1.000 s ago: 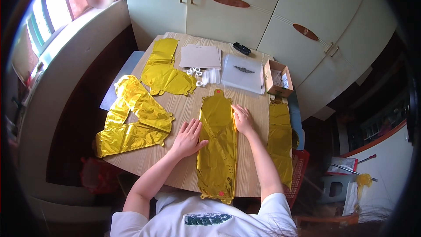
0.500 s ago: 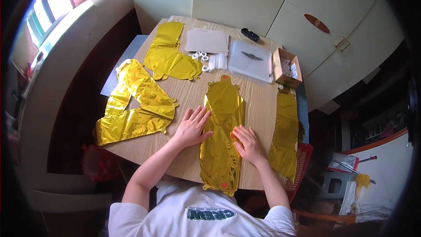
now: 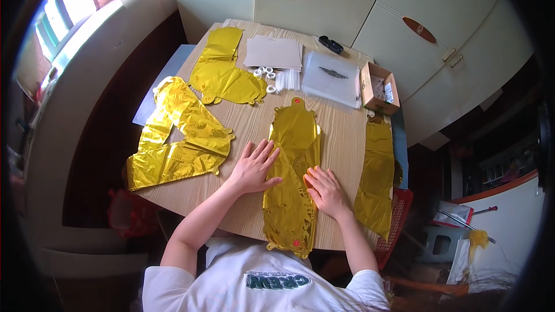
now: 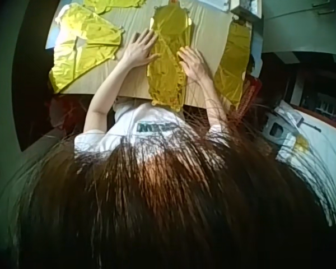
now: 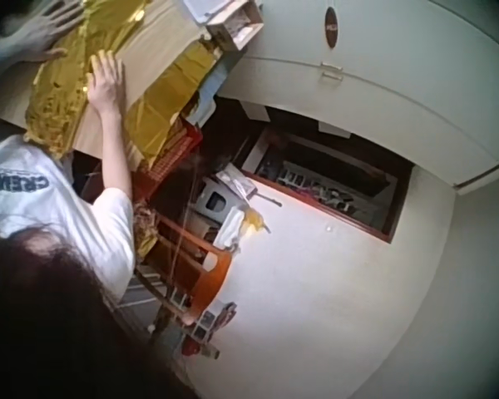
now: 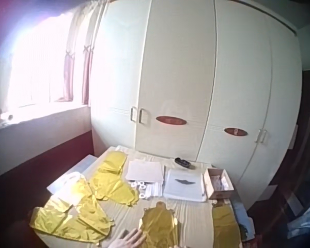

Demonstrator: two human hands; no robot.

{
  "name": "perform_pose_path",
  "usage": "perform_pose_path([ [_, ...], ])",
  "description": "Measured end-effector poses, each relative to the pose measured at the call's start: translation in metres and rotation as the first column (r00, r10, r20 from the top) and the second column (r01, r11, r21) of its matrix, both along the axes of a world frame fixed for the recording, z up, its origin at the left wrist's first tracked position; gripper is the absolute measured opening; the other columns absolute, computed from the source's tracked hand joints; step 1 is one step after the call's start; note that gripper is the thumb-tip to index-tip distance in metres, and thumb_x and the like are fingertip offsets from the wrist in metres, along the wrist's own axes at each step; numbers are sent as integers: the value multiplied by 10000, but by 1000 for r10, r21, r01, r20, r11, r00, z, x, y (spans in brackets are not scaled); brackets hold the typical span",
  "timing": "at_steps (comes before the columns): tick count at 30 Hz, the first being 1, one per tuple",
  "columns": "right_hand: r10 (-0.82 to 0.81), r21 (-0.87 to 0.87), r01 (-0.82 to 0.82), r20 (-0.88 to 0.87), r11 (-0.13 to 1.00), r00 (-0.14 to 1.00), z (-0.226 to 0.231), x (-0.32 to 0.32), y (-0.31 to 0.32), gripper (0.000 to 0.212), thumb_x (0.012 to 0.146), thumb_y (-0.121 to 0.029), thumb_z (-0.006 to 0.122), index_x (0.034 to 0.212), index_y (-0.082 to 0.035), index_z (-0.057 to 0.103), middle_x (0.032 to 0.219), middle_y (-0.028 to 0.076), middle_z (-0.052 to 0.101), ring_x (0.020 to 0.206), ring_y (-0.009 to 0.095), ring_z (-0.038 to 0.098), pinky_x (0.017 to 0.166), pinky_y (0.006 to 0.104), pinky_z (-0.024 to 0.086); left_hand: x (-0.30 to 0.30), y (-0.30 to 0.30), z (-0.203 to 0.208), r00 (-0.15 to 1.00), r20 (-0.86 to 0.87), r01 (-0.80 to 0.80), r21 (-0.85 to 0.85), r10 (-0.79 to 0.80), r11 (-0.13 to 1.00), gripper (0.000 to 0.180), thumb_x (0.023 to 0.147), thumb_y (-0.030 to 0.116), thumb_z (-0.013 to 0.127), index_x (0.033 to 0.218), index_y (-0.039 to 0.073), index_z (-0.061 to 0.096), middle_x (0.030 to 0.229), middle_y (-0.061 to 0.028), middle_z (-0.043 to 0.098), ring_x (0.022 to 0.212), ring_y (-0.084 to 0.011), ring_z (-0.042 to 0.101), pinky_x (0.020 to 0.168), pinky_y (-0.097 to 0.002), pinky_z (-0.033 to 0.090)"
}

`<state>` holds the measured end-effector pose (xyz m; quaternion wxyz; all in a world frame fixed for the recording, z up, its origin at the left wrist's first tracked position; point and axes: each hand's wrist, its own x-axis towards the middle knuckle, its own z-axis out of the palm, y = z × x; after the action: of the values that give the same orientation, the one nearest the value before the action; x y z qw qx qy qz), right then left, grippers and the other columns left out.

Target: Folding gold foil sheets into a specific shape using a template.

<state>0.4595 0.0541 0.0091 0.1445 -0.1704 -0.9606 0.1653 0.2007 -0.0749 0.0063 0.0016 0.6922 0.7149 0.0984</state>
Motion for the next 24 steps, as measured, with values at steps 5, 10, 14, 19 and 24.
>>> perform_pose_path([
  [5, 3, 6, -3, -7, 1000, 1000, -2, 1, 1, 401, 946, -247, 600, 1322, -111, 606, 1424, 85, 542, 1375, 269, 446, 1169, 489, 280, 0, 0, 1, 1000, 7, 5, -7, -5, 1000, 881, 910, 685, 441, 1526, 70, 312, 1575, -198, 300, 1482, -348, 239, 1187, -564, 150],
  [10, 2, 18, -2, -4, 1000, 1000, -1, 1, 0, 405, 943, -246, 602, 1324, -110, 606, 1422, 83, 544, 1375, 267, 445, 1168, 488, 281, 0, 0, 0, 1000, 7, 1, -14, -1, 1000, 879, 909, 685, 442, 1527, 73, 312, 1578, -196, 295, 1483, -349, 235, 1189, -563, 145],
  [14, 4, 27, -4, -5, 1000, 1000, -2, 1, 0, 405, 943, -247, 601, 1324, -109, 606, 1423, 81, 543, 1377, 265, 441, 1169, 488, 279, 1, 0, 1, 1000, 7, 2, -13, -2, 1000, 876, 909, 683, 444, 1527, 76, 313, 1579, -194, 294, 1484, -349, 232, 1190, -561, 142],
  [19, 4, 35, -4, -6, 999, 1000, -2, 1, 0, 405, 943, -252, 602, 1323, -110, 607, 1424, 80, 542, 1374, 264, 444, 1170, 488, 281, 1, 0, 1, 1000, 1, 0, -14, 0, 1000, 876, 908, 684, 443, 1528, 78, 313, 1580, -192, 293, 1485, -350, 229, 1192, -560, 138],
  [24, 4, 37, -4, -2, 999, 1000, -1, 1, 0, 402, 942, -254, 606, 1318, -114, 612, 1422, 81, 544, 1370, 265, 449, 1168, 490, 286, 1, 0, 1, 1000, 2, 0, -13, 0, 1000, 877, 908, 686, 441, 1527, 78, 315, 1581, -193, 291, 1485, -351, 228, 1192, -560, 135],
])
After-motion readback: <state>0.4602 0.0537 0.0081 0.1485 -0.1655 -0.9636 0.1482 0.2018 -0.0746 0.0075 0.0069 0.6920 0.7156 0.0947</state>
